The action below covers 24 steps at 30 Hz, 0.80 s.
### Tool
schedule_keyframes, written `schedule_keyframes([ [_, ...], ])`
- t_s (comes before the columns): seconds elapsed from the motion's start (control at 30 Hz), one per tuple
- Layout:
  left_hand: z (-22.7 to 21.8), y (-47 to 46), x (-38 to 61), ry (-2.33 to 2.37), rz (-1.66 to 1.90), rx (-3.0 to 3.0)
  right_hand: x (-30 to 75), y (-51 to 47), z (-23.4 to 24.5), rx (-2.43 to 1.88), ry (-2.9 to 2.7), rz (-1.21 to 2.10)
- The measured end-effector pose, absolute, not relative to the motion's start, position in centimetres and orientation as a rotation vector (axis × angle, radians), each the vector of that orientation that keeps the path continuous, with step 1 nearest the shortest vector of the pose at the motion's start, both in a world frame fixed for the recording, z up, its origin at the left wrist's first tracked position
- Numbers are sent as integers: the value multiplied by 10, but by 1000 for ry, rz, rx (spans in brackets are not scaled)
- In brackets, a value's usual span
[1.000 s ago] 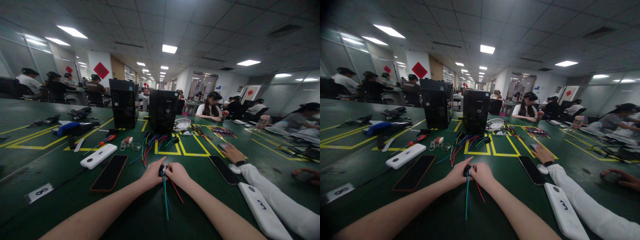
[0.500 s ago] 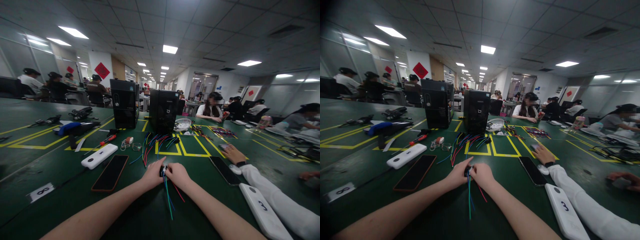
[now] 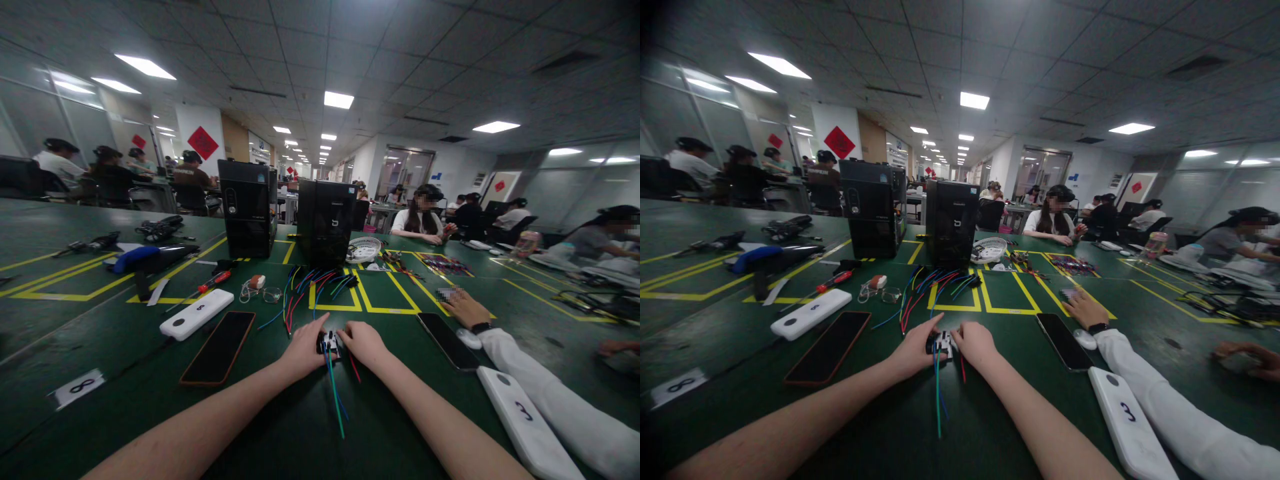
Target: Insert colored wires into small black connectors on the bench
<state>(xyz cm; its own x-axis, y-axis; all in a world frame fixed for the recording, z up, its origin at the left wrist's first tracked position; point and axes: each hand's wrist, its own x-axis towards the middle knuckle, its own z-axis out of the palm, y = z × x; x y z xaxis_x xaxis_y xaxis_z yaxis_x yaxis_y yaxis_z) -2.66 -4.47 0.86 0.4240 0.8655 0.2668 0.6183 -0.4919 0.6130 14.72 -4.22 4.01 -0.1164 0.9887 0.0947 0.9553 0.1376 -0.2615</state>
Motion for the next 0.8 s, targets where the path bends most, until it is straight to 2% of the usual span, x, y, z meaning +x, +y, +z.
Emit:
schedule_keyframes([
  [0.1,6,-44,-26,1241,811,2270,132,-55,42,-1818,-2206,92],
  [0.23,1,-41,-25,1241,841,2292,110,-72,45,-1657,-2265,114],
  [0.43,1,-42,-23,1273,798,2313,102,-65,41,-1755,-2238,84],
  [0.8,3,-47,-21,1311,783,2343,99,-63,41,-1666,-2292,-71],
])
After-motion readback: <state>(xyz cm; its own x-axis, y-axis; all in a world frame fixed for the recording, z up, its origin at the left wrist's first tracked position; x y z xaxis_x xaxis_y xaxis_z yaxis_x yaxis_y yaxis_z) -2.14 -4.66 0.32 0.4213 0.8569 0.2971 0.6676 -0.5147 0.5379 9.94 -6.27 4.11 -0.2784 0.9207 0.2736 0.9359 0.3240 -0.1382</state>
